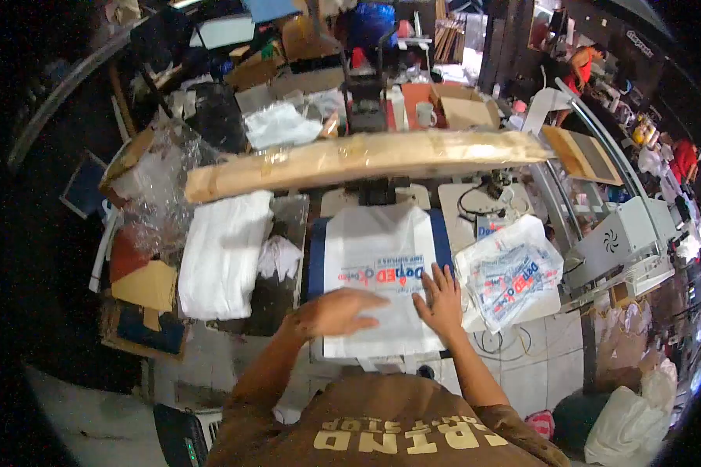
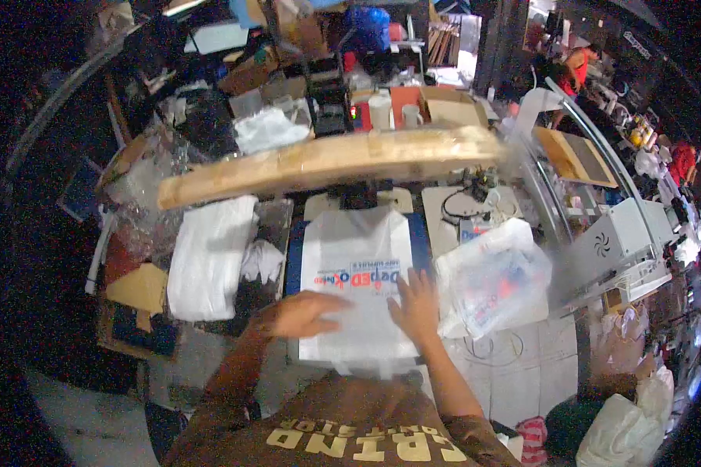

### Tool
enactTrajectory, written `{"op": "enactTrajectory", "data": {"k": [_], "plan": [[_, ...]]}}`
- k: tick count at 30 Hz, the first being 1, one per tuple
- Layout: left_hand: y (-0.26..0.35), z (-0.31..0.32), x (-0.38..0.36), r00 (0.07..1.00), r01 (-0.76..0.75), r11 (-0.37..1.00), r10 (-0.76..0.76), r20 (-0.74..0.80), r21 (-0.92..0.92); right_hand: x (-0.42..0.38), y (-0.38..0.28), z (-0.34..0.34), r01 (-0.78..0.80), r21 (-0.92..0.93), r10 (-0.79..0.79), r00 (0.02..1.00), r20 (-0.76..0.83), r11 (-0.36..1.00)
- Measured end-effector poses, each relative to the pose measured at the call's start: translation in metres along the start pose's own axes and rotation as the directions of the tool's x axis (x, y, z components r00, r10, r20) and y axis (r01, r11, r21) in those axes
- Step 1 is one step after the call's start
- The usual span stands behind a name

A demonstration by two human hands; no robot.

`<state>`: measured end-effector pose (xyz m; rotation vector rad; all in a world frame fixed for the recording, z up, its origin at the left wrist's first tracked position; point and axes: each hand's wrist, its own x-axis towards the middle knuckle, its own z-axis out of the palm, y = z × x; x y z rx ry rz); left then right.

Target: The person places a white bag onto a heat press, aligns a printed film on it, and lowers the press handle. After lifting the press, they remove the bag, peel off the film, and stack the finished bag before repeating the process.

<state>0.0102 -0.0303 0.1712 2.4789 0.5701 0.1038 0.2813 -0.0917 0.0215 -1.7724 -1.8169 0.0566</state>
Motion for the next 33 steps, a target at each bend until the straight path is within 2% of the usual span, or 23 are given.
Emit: {"op": "enactTrajectory", "data": {"k": [2, 4, 5, 6, 7, 8, 9, 10, 11, 12, 16, 17, 18, 19, 21, 23, 24, 26, 27, 29, 30, 31, 33], "plan": [[0.083, -0.071, -0.005, 0.939, -0.319, 0.948, 0.319, -0.126, 0.019, 0.0, 0.0, 0.0, 0.0, 0.007, 0.0, 1.0, -0.021, 1.0], [0.13, -0.141, -0.004, 0.783, -0.471, 0.848, 0.528, -0.329, 0.242, -0.005, 0.005, 0.006, -0.011, 0.002, 0.011, 1.0, -0.007, 1.0], [0.152, -0.181, 0.009, 0.686, -0.343, 0.683, 0.651, -0.325, 0.645, -0.006, 0.006, 0.005, -0.014, 0.007, 0.015, 1.0, -0.013, 1.0], [0.161, -0.223, 0.018, 0.691, -0.147, 0.645, 0.61, -0.388, 0.75, -0.007, 0.008, 0.007, -0.004, 0.045, 0.006, 0.999, -0.046, 0.999], [0.172, -0.26, 0.046, 0.486, -0.053, 0.682, 0.656, -0.577, 0.73, -0.009, 0.011, 0.009, 0.007, 0.083, -0.001, 0.997, -0.074, 0.997], [0.172, -0.306, 0.068, 0.445, 0.115, 0.68, 0.617, -0.649, 0.725, -0.012, 0.012, 0.009, 0.012, 0.079, -0.004, 0.996, -0.095, 0.997], [0.155, -0.365, 0.092, 0.387, 0.218, 0.454, 0.772, -0.503, 0.864, -0.014, 0.013, 0.007, 0.031, 0.092, -0.024, 0.997, -0.072, 0.995], [0.139, -0.415, 0.111, 0.372, 0.355, 0.372, 0.785, -0.495, 0.857, -0.018, 0.016, 0.007, 0.05, 0.105, -0.044, 0.998, -0.05, 0.993], [0.135, -0.443, 0.121, 0.344, 0.595, 0.133, 0.849, -0.401, 0.793, -0.027, 0.021, 0.012, 0.109, 0.112, -0.099, 0.991, -0.09, 0.988], [0.146, -0.437, 0.127, 0.324, 0.715, 0.202, 0.752, -0.573, 0.67, -0.039, 0.02, 0.01, 0.096, 0.067, -0.092, 0.994, -0.059, 0.993], [0.07, -0.561, 0.162, 0.305, 0.585, 0.305, 0.776, -0.552, 0.751, -0.08, 0.018, -0.01, 0.116, 0.059, -0.115, 0.993, -0.006, 0.992], [0.074, -0.567, 0.16, 0.366, 0.574, 0.422, 0.634, -0.681, 0.702, -0.084, 0.022, -0.013, 0.101, 0.055, -0.1, 0.995, -0.007, 0.993], [0.081, -0.566, 0.161, 0.431, 0.573, 0.526, 0.458, -0.777, 0.628, -0.091, 0.025, -0.016, 0.114, 0.075, -0.116, 0.993, 0.014, 0.991], [0.108, -0.54, 0.154, 0.375, 0.621, 0.556, 0.408, -0.833, 0.552, -0.101, 0.027, -0.02, 0.128, 0.096, -0.133, 0.99, 0.044, 0.987], [0.118, -0.536, 0.132, 0.46, 0.475, 0.534, 0.527, -0.715, 0.699, -0.106, 0.037, -0.03, 0.152, 0.092, -0.156, 0.987, 0.045, 0.984], [0.179, -0.453, 0.098, 0.42, 0.394, 0.792, 0.296, -0.858, 0.466, -0.108, 0.061, -0.025, 0.149, 0.395, -0.128, 0.989, -0.08, 0.906], [0.211, -0.409, 0.081, 0.388, 0.353, 0.88, 0.173, -0.905, 0.319, -0.102, 0.058, -0.05, 0.107, 0.391, -0.072, 0.992, -0.103, 0.914], [0.173, -0.404, 0.047, 0.318, 0.358, 0.593, 0.649, -0.691, 0.721, -0.09, 0.074, -0.076, -0.019, 0.581, 0.175, 0.961, -0.213, 0.814], [0.185, -0.372, 0.034, 0.282, 0.274, 0.631, 0.669, -0.688, 0.726, -0.076, 0.082, -0.101, 0.073, 0.44, 0.109, 0.922, -0.373, 0.895], [0.211, -0.277, -0.003, 0.245, 0.104, 0.757, 0.609, -0.754, 0.645, -0.052, 0.066, -0.158, 0.045, 0.467, 0.216, 0.845, -0.49, 0.883], [0.213, -0.236, -0.03, 0.302, 0.102, 0.811, 0.527, -0.794, 0.577, -0.044, 0.046, -0.193, 0.014, 0.511, 0.261, 0.847, -0.463, 0.859], [0.207, -0.196, -0.042, 0.259, 0.013, 0.763, 0.621, -0.74, 0.646, -0.039, 0.032, -0.209, 0.018, 0.507, 0.26, 0.842, -0.472, 0.862], [0.198, -0.116, -0.059, 0.275, -0.201, 0.77, 0.638, -0.719, 0.606, -0.033, 0.006, -0.228, 0.186, 0.519, 0.148, 0.831, -0.537, 0.834]]}}
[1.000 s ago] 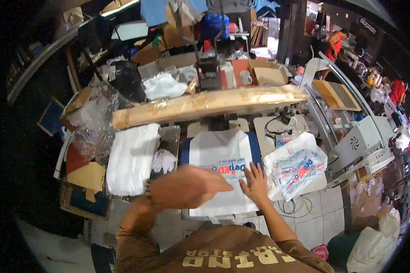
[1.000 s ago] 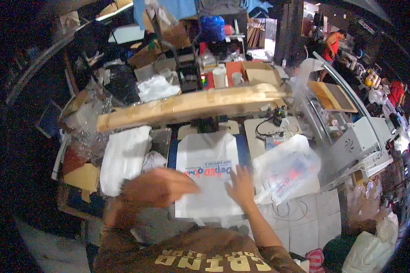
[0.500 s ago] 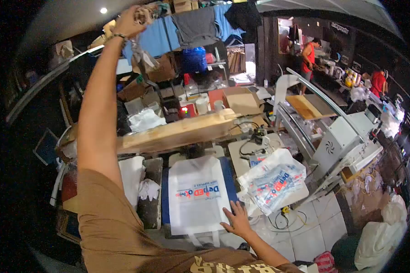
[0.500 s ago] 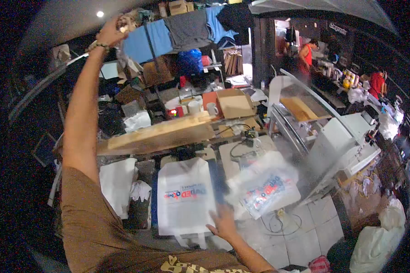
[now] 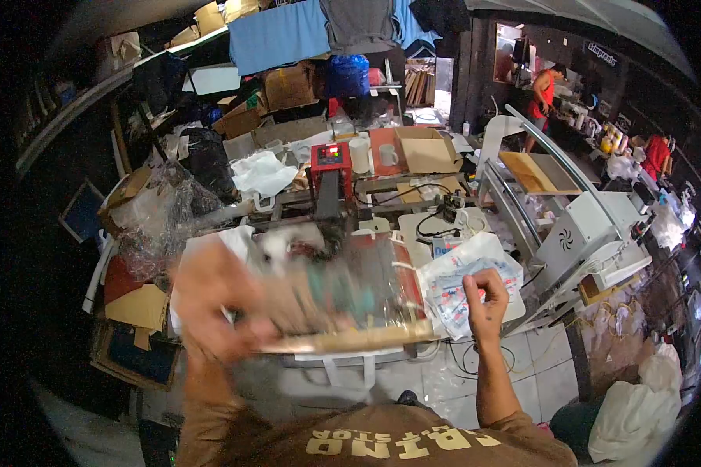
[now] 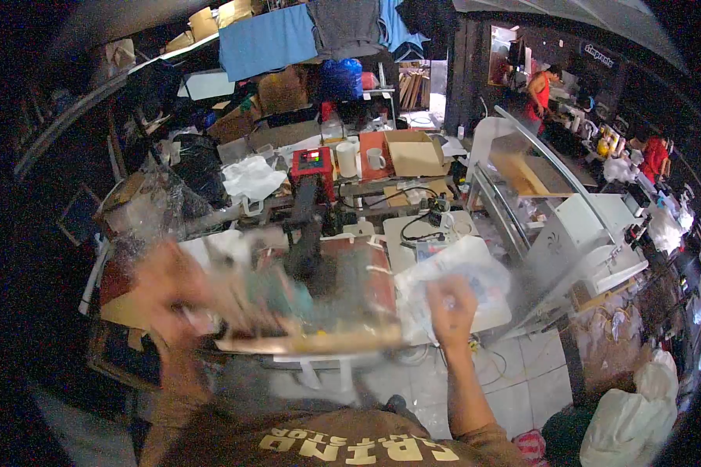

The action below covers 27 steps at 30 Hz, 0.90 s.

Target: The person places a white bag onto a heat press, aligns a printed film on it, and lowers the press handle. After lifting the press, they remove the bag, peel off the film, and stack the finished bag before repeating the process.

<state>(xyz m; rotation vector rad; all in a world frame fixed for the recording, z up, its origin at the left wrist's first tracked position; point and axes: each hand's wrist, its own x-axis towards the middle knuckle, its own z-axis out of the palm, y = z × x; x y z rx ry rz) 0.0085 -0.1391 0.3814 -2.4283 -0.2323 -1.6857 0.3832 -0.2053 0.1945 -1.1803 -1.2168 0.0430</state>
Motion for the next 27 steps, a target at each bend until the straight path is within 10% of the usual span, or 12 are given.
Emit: {"op": "enactTrajectory", "data": {"k": [2, 5, 9, 24, 27], "plan": [[0.023, 0.005, -0.064, 0.924, 0.225, 0.93, -0.108, 0.368, -0.292, -0.009, -0.042, 0.025, 0.062, 0.098, -0.072, 0.993, 0.097, 0.993], [0.051, 0.054, -0.157, 0.801, 0.514, 0.782, -0.291, 0.523, -0.351, -0.037, -0.111, 0.073, 0.125, 0.263, -0.237, 0.859, 0.453, 0.957], [0.079, 0.073, -0.201, 0.776, 0.575, 0.794, -0.453, 0.439, -0.198, -0.103, -0.121, 0.126, 0.09, 0.173, -0.186, 0.703, 0.687, 0.981], [0.071, 0.088, -0.259, 0.863, 0.496, 0.833, -0.442, 0.245, -0.244, -0.148, -0.093, 0.144, -0.021, -0.129, 0.104, 0.724, 0.681, 0.991], [0.051, 0.084, -0.26, 0.708, 0.676, 0.624, -0.4, 0.583, -0.393, -0.158, -0.08, 0.143, -0.167, -0.069, 0.174, 0.767, 0.618, 0.984]]}}
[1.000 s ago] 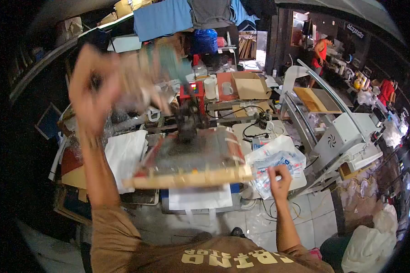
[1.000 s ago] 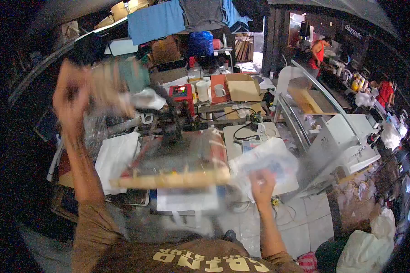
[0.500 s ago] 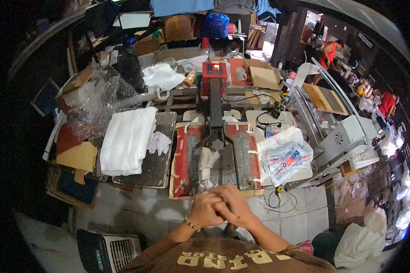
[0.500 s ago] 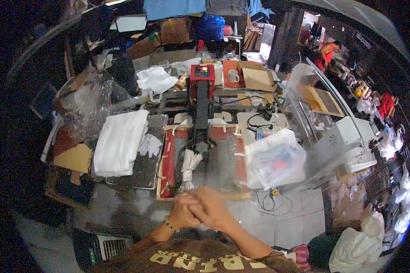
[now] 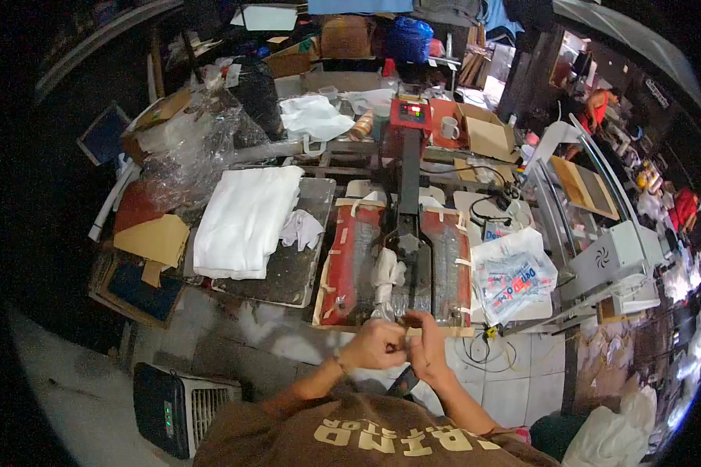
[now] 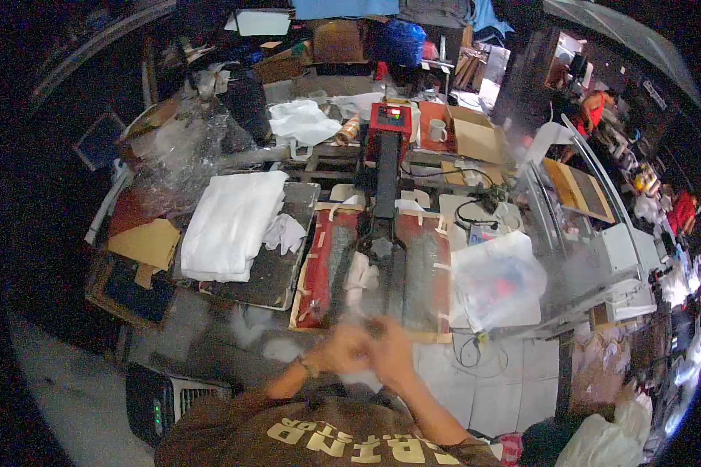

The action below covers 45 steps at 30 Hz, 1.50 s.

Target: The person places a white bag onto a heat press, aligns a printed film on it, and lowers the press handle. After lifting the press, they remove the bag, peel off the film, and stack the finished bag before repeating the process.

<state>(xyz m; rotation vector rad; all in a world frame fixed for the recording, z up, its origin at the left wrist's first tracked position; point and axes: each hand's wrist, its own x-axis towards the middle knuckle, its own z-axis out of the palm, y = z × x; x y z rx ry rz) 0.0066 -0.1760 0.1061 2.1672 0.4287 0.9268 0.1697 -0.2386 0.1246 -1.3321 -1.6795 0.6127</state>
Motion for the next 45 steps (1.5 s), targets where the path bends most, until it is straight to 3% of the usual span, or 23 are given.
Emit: {"op": "enactTrajectory", "data": {"k": [1, 3, 5, 6, 7, 8, 9, 10, 11, 13, 14, 18, 20, 23, 27, 32, 34, 37, 38, 40, 41, 43, 45], "plan": [[-0.01, -0.008, -0.004, 1.0, 0.003, 1.0, -0.003, -0.011, 0.007, -0.001, 0.003, 0.0, -0.062, 0.087, 0.066, 0.997, -0.046, 0.994], [-0.01, -0.041, 0.018, 0.983, 0.114, 0.928, -0.156, -0.093, -0.356, 0.0, 0.009, 0.002, -0.058, 0.127, 0.07, 0.993, -0.097, 0.99], [-0.023, -0.056, 0.04, 0.868, 0.328, 0.91, -0.396, -0.299, -0.252, 0.007, 0.001, -0.004, 0.154, -0.247, -0.107, 0.975, 0.194, 0.957], [-0.048, -0.059, 0.049, 0.794, 0.435, 0.871, -0.491, -0.358, -0.229, 0.012, -0.006, -0.004, 0.285, -0.325, -0.197, 0.94, 0.278, 0.902], [-0.074, -0.059, 0.059, 0.707, 0.535, 0.818, -0.571, -0.417, -0.213, 0.012, -0.01, -0.002, 0.302, -0.313, -0.212, 0.933, 0.291, 0.9], [-0.083, -0.059, 0.07, 0.699, 0.535, 0.818, -0.568, -0.435, -0.209, 0.012, -0.014, 0.001, 0.263, -0.356, -0.137, 0.929, 0.343, 0.897], [-0.09, -0.058, 0.081, 0.698, 0.569, 0.82, -0.524, -0.488, -0.067, 0.013, -0.014, 0.001, 0.228, -0.402, -0.06, 0.919, 0.389, 0.887], [-0.097, -0.056, 0.09, 0.699, 0.599, 0.798, -0.476, -0.534, 0.073, 0.014, -0.013, 0.0, 0.308, -0.398, -0.135, 0.904, 0.405, 0.864], [-0.111, -0.052, 0.098, 0.688, 0.603, 0.795, -0.472, -0.551, 0.071, 0.013, -0.006, -0.001, 0.326, -0.392, -0.149, 0.896, 0.418, 0.861], [-0.129, -0.048, 0.112, 0.623, 0.695, 0.705, -0.689, -0.37, -0.142, 0.015, 0.007, -0.003, 0.413, -0.318, -0.231, 0.846, 0.48, 0.853], [-0.133, -0.047, 0.116, 0.619, 0.692, 0.694, -0.712, -0.332, -0.198, 0.015, 0.005, -0.01, 0.362, -0.287, -0.174, 0.837, 0.52, 0.887], [-0.145, -0.041, 0.119, 0.594, 0.696, 0.689, -0.71, -0.378, -0.2, 0.023, 0.004, -0.021, 0.395, -0.25, -0.19, 0.792, 0.58, 0.884], [-0.149, -0.035, 0.115, 0.615, 0.641, 0.744, -0.645, -0.453, -0.189, 0.022, 0.004, -0.019, 0.478, -0.333, -0.272, 0.817, 0.509, 0.813], [-0.159, -0.03, 0.113, 0.632, 0.578, 0.767, -0.637, -0.442, -0.278, 0.022, 0.006, -0.016, 0.471, -0.318, -0.267, 0.814, 0.516, 0.823], [-0.152, -0.031, 0.112, 0.619, 0.62, 0.76, -0.626, -0.474, -0.194, 0.022, -0.001, -0.018, 0.447, -0.291, -0.275, 0.833, 0.481, 0.846], [-0.167, -0.026, 0.11, 0.632, 0.612, 0.751, -0.653, -0.418, -0.248, 0.021, -0.009, -0.014, 0.344, -0.377, -0.098, 0.836, 0.54, 0.86], [-0.189, -0.015, 0.109, 0.642, 0.496, 0.79, -0.614, -0.46, -0.362, 0.024, -0.01, -0.014, 0.314, -0.394, -0.063, 0.844, 0.533, 0.864], [-0.169, -0.02, 0.11, 0.652, 0.465, 0.784, -0.618, -0.439, -0.412, 0.023, -0.008, -0.014, 0.31, -0.459, -0.013, 0.84, 0.543, 0.832], [-0.163, -0.024, 0.111, 0.645, 0.544, 0.792, -0.605, -0.466, -0.276, 0.023, -0.008, -0.015, 0.314, -0.464, 0.006, 0.823, 0.568, 0.828], [-0.189, -0.015, 0.107, 0.669, 0.472, 0.803, -0.595, -0.445, -0.364, 0.022, -0.008, -0.016, 0.296, -0.482, 0.044, 0.816, 0.577, 0.825], [-0.202, -0.01, 0.105, 0.678, 0.399, 0.801, -0.585, -0.445, -0.447, 0.022, -0.009, -0.015, 0.31, -0.463, -0.002, 0.833, 0.554, 0.83], [-0.205, -0.011, 0.105, 0.683, 0.453, 0.781, -0.614, -0.396, -0.43, 0.019, -0.007, -0.014, 0.308, -0.457, -0.034, 0.857, 0.515, 0.834], [-0.191, -0.016, 0.109, 0.673, 0.441, 0.819, -0.572, -0.469, -0.367, 0.017, -0.003, -0.013, 0.346, -0.451, -0.087, 0.86, 0.502, 0.823]]}}
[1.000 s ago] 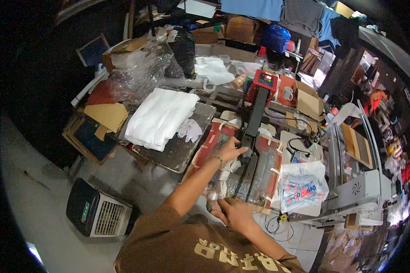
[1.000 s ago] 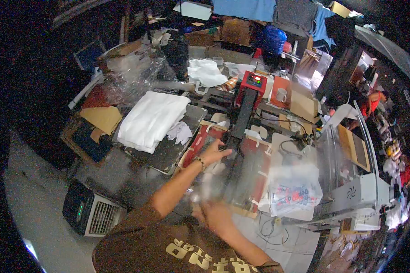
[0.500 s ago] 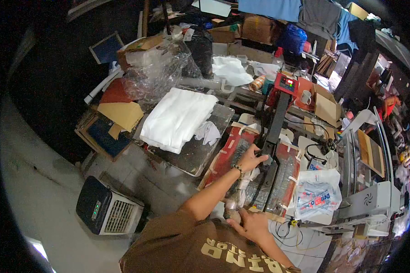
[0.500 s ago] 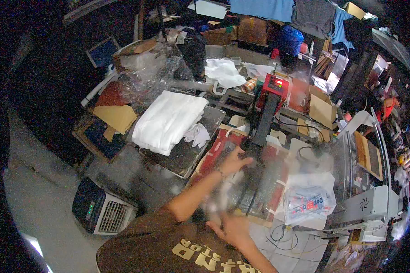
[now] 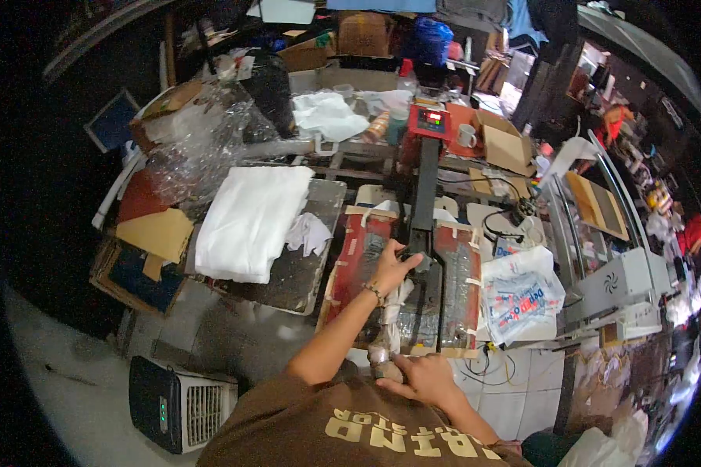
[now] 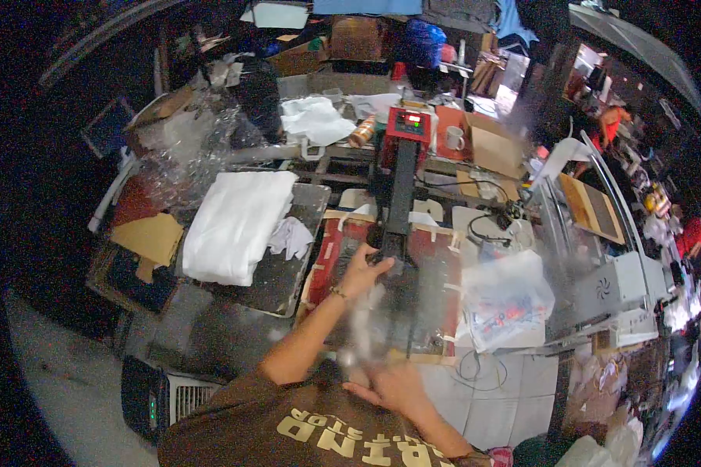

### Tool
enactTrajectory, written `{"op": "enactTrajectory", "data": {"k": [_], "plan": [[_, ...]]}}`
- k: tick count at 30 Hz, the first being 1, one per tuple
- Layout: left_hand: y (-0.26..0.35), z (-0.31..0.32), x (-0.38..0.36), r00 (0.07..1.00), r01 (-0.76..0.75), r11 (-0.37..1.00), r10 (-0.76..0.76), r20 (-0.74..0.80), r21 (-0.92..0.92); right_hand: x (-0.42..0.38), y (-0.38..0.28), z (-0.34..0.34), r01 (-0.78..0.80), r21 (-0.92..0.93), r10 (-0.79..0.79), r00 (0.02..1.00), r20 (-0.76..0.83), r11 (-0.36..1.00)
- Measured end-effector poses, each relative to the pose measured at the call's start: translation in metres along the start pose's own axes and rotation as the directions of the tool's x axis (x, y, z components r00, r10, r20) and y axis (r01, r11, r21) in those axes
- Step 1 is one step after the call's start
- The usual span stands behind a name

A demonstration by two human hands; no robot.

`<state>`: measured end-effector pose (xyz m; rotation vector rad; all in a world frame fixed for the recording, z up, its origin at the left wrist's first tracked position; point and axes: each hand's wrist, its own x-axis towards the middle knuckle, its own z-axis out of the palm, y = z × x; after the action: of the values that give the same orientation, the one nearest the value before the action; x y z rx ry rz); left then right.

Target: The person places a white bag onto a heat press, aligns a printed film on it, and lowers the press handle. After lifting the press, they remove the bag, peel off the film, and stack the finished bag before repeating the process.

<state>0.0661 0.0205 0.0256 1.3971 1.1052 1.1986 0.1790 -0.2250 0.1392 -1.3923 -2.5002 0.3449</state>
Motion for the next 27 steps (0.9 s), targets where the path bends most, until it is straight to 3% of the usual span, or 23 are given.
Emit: {"op": "enactTrajectory", "data": {"k": [2, 4, 5, 19, 22, 24, 27], "plan": [[0.03, -0.006, -0.01, 1.0, -0.012, 1.0, 0.012, 0.023, 0.014, 0.002, -0.002, -0.005, 0.003, 0.019, -0.003, 1.0, -0.026, 1.0], [0.056, -0.009, -0.017, 0.996, 0.078, 0.994, -0.081, 0.028, 0.081, 0.001, -0.002, -0.005, 0.015, 0.039, -0.013, 0.999, -0.05, 0.999], [0.053, -0.007, -0.017, 0.996, 0.084, 0.996, -0.083, 0.043, -0.033, 0.0, 0.001, -0.001, 0.024, 0.032, -0.022, 0.998, -0.05, 0.999], [0.028, -0.007, -0.007, 0.999, 0.036, 0.999, -0.037, 0.027, 0.018, -0.001, -0.001, -0.003, 0.025, 0.003, -0.025, 1.0, 0.007, 1.0], [0.034, -0.008, -0.008, 0.998, 0.059, 0.998, -0.059, 0.033, 0.001, 0.0, 0.0, -0.003, 0.072, 0.001, -0.071, 0.991, -0.117, 0.997], [0.038, -0.009, -0.009, 0.996, 0.079, 0.997, -0.079, 0.044, -0.004, 0.001, -0.003, -0.011, -0.03, 0.037, 0.025, 0.99, 0.142, 0.999], [0.036, -0.009, -0.006, 0.996, 0.057, 0.998, -0.055, 0.071, -0.029, -0.002, -0.004, -0.009, -0.056, 0.051, 0.049, 0.991, 0.124, 0.997]]}}
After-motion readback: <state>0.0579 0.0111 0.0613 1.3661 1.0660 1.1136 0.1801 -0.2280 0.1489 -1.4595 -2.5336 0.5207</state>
